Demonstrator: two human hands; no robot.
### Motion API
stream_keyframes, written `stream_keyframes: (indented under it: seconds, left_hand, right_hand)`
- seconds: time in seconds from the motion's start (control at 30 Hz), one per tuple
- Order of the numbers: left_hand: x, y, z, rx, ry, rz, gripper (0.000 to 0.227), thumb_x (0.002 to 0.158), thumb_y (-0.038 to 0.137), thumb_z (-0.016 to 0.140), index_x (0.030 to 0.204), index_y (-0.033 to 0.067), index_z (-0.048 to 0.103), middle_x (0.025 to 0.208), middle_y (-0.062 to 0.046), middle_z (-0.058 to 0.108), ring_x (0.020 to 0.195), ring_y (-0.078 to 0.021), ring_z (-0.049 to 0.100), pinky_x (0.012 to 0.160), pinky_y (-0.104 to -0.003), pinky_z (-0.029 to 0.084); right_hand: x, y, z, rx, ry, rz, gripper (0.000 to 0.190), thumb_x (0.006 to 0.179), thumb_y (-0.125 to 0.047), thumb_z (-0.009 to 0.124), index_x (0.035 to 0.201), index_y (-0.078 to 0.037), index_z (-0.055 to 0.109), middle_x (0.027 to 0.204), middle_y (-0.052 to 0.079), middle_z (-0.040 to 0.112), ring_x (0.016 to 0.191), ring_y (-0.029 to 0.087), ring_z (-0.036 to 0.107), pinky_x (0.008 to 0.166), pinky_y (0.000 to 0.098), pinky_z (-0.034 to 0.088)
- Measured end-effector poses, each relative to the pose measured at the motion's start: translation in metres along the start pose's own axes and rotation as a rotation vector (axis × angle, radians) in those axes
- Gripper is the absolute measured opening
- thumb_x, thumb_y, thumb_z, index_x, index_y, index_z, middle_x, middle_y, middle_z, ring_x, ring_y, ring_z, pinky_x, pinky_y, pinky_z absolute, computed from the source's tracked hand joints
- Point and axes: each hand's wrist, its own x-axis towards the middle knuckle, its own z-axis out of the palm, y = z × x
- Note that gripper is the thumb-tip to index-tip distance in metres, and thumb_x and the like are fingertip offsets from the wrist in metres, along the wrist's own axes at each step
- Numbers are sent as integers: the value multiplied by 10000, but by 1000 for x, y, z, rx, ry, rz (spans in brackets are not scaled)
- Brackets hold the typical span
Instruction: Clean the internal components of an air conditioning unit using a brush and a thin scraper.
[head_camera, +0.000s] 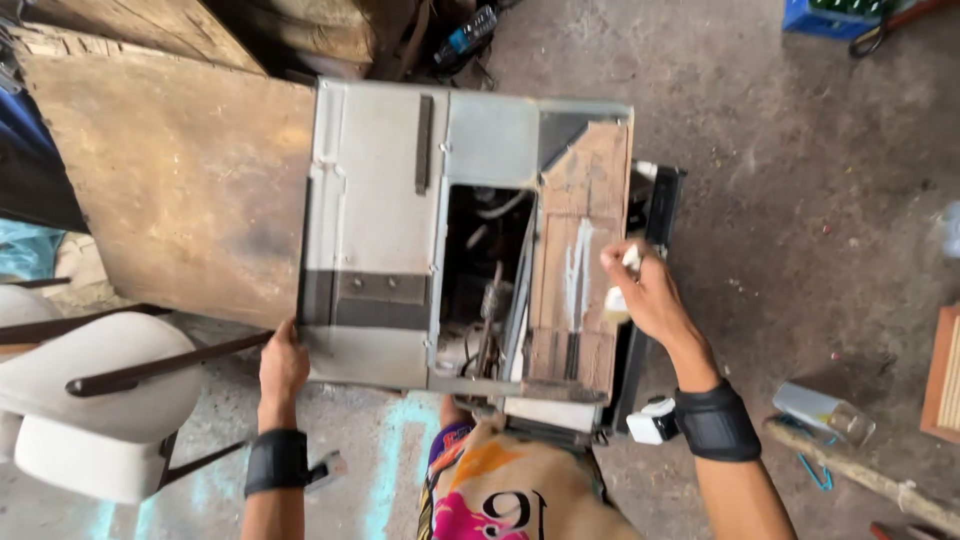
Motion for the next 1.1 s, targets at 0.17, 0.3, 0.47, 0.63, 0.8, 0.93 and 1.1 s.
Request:
stream_keyframes:
  seconds: [0.17,0.3,0.47,0.63,0.8,0.93,1.1]
  left_hand:
    - [-8,17,-14,-189,-161,-176,391,1076,189,380,1413,80,546,1232,-304,649,1139,-504,606,955,-535,511]
    - [-7,-3,-5,-154,-164,-122,392,1065,197,396,1417,95,531,1228,-307,639,1143,-509,601,939,-546,501]
    - [-7,11,-17,-121,-233,-178,415,1059,175,398,1455,145,518,1162,-306,675,1087,-507,645,898,-542,544]
    - [-9,27,-33,-94,-261,-177,406,1070,203,397,1451,157,527,1168,-297,688,1095,-488,655,890,-544,550]
    - [-1,34,-38,37,-260,-89,430,1051,222,388,1451,138,522,1298,-250,669,1160,-435,656,935,-515,544]
    - [12,97,-67,165,-231,8,642,1007,370,520,1549,59,371,1335,-282,595,1240,-440,592,1005,-510,524]
    - [39,142,-56,241,-157,79,1105,793,560,759,1561,-20,216,1515,-339,364,1346,-475,431,1000,-586,461]
  right_hand:
    - [38,-46,18,-94,-334,225,271,1048,-275,582,1150,-64,717,721,92,580,585,192,499,557,339,437]
    - [94,-18,14,-114,-359,154,238,1001,-227,558,1121,-73,694,799,25,749,675,136,730,665,285,583]
    - [139,-52,-4,-165,75,-255,190,1080,-151,618,1170,13,644,972,117,681,802,167,705,693,327,587]
    - [145,-54,4,-90,-79,-59,181,1068,-163,604,1172,-26,660,882,98,694,730,160,687,634,314,570]
    - [154,-42,6,-396,56,-251,124,1080,-108,625,1157,-25,675,950,136,683,814,185,683,675,306,556]
    - [161,-52,22,-255,202,-327,145,1103,-137,630,1186,-20,651,1029,128,691,842,153,697,659,274,565]
    - [168,-65,90,26,-40,-197,187,1059,-179,614,1190,-52,656,1006,79,741,836,111,729,585,235,550]
